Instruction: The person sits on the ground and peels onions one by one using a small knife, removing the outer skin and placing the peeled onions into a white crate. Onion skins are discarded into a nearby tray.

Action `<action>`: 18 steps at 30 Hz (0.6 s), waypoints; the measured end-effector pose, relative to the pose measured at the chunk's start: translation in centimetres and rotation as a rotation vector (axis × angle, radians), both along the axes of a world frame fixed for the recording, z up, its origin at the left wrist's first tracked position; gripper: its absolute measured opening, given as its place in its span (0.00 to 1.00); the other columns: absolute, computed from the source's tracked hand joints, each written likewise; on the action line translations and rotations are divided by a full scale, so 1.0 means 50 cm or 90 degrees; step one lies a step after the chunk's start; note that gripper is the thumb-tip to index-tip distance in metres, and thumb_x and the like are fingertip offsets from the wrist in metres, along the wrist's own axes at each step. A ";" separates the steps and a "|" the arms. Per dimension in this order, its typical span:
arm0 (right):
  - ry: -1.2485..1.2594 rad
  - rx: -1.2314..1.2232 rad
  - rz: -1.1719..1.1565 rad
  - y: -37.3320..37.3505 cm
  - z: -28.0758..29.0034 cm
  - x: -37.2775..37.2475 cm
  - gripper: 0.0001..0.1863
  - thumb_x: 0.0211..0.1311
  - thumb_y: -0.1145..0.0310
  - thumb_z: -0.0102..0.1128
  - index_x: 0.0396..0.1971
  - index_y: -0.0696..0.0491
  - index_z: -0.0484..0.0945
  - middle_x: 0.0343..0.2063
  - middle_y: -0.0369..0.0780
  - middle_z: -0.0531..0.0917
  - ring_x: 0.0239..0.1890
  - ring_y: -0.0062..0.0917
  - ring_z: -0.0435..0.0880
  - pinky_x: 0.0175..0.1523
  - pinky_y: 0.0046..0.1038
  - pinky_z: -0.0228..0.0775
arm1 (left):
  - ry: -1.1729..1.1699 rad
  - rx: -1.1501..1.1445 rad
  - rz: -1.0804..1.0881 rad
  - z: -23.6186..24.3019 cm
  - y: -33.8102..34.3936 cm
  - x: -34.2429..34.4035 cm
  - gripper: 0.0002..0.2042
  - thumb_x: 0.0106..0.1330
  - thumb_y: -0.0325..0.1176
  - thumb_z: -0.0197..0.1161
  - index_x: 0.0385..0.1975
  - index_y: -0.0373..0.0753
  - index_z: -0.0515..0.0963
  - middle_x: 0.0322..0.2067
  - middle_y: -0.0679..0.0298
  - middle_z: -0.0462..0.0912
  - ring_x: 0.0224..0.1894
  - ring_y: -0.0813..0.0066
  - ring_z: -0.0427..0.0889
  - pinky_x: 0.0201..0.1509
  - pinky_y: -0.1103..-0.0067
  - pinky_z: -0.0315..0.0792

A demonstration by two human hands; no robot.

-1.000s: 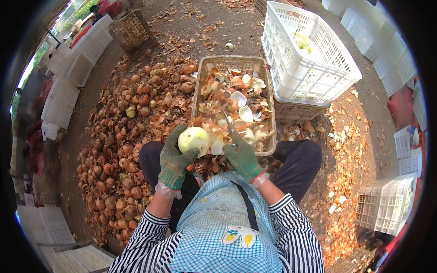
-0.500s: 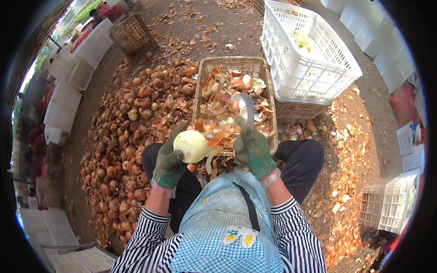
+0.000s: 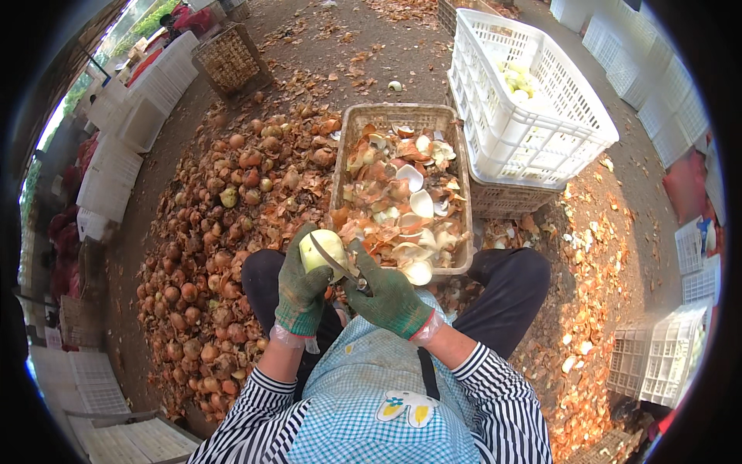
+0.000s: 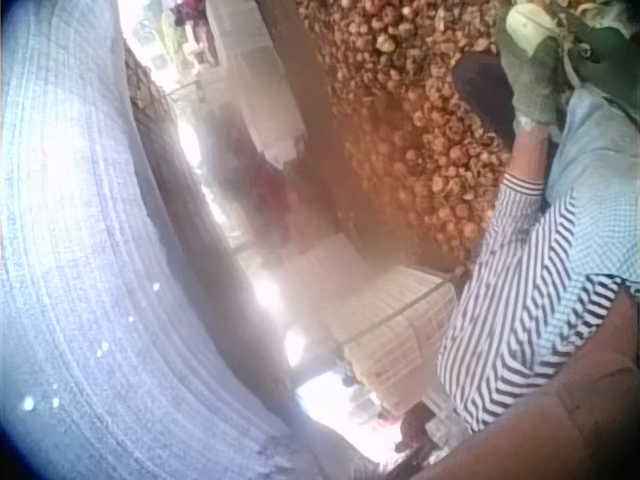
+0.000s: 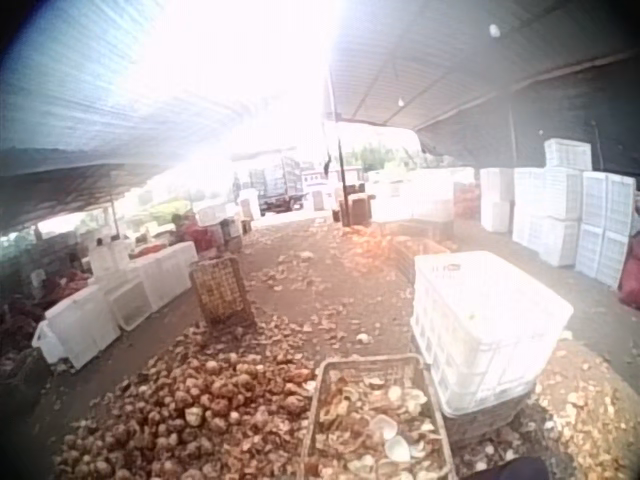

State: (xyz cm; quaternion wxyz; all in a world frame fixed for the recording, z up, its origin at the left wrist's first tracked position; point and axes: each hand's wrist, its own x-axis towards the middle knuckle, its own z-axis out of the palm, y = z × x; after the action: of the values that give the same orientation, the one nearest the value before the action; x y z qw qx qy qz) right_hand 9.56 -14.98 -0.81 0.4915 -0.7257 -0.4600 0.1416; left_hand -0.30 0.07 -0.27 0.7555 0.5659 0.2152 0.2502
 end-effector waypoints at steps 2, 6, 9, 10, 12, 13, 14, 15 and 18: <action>-0.045 -0.061 0.023 -0.004 0.033 0.013 0.39 0.54 0.71 0.64 0.68 0.59 0.61 0.22 0.43 0.81 0.23 0.35 0.84 0.28 0.33 0.74 | 0.078 0.117 -0.019 0.010 0.007 -0.003 0.48 0.46 0.49 0.80 0.64 0.30 0.63 0.52 0.55 0.77 0.53 0.64 0.80 0.56 0.70 0.78; -0.161 -0.133 -0.047 0.007 -0.079 0.076 0.45 0.53 0.64 0.67 0.70 0.52 0.56 0.22 0.47 0.82 0.22 0.45 0.82 0.29 0.41 0.74 | 0.012 -0.102 -0.081 0.052 -0.010 -0.001 0.31 0.54 0.31 0.72 0.58 0.36 0.68 0.46 0.58 0.77 0.46 0.67 0.81 0.49 0.71 0.80; 0.131 -0.253 -0.170 -0.008 -0.183 0.116 0.31 0.58 0.61 0.66 0.58 0.55 0.66 0.20 0.46 0.80 0.20 0.38 0.80 0.26 0.36 0.73 | -0.117 -0.356 -0.100 0.052 -0.014 0.001 0.31 0.53 0.30 0.72 0.58 0.38 0.68 0.45 0.58 0.78 0.45 0.64 0.82 0.47 0.69 0.82; 0.279 -0.226 -0.146 -0.009 -0.175 0.106 0.32 0.60 0.58 0.65 0.59 0.55 0.64 0.19 0.43 0.79 0.19 0.33 0.78 0.24 0.32 0.71 | -0.059 -0.297 -0.051 0.054 -0.016 -0.002 0.38 0.49 0.48 0.76 0.56 0.31 0.69 0.43 0.53 0.80 0.42 0.58 0.84 0.42 0.68 0.83; 0.596 -0.161 -0.098 -0.016 -0.083 0.065 0.38 0.64 0.52 0.63 0.67 0.53 0.57 0.19 0.37 0.75 0.16 0.22 0.72 0.20 0.24 0.65 | -0.064 -0.470 -0.008 0.021 -0.014 -0.012 0.37 0.51 0.51 0.74 0.55 0.32 0.70 0.42 0.52 0.81 0.39 0.56 0.84 0.38 0.69 0.84; 0.756 -0.115 -0.057 -0.014 -0.036 0.053 0.44 0.66 0.49 0.62 0.73 0.52 0.51 0.19 0.33 0.74 0.14 0.15 0.67 0.17 0.19 0.61 | -0.063 -0.498 0.025 0.009 -0.014 -0.008 0.36 0.52 0.52 0.74 0.55 0.33 0.71 0.42 0.52 0.81 0.38 0.55 0.84 0.36 0.69 0.83; 0.786 -0.017 -0.013 -0.023 -0.039 0.030 0.43 0.65 0.44 0.61 0.71 0.52 0.55 0.20 0.33 0.73 0.13 0.12 0.65 0.16 0.16 0.57 | -0.084 -0.523 -0.043 -0.033 -0.005 -0.006 0.36 0.53 0.54 0.72 0.55 0.36 0.71 0.41 0.51 0.82 0.37 0.54 0.84 0.32 0.71 0.82; 0.786 0.051 -0.079 -0.019 -0.020 0.006 0.19 0.67 0.53 0.62 0.43 0.55 0.74 0.17 0.33 0.74 0.10 0.14 0.66 0.13 0.18 0.58 | -0.119 -0.555 -0.061 -0.060 -0.012 0.012 0.35 0.54 0.56 0.71 0.55 0.38 0.72 0.40 0.51 0.82 0.35 0.54 0.83 0.26 0.71 0.80; 0.768 -0.100 -0.157 -0.041 -0.068 0.000 0.13 0.67 0.59 0.62 0.35 0.55 0.78 0.14 0.33 0.73 0.09 0.15 0.67 0.12 0.18 0.56 | -0.127 -0.647 -0.062 -0.055 -0.039 0.056 0.36 0.54 0.61 0.69 0.53 0.37 0.72 0.37 0.50 0.82 0.31 0.54 0.83 0.21 0.72 0.75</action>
State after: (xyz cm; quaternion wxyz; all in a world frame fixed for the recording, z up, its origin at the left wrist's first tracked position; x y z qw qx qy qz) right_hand 9.55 -17.04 -4.21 0.6228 -0.5997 -0.0024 0.5025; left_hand 2.52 -1.89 -3.00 0.9625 0.1109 0.2099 0.1311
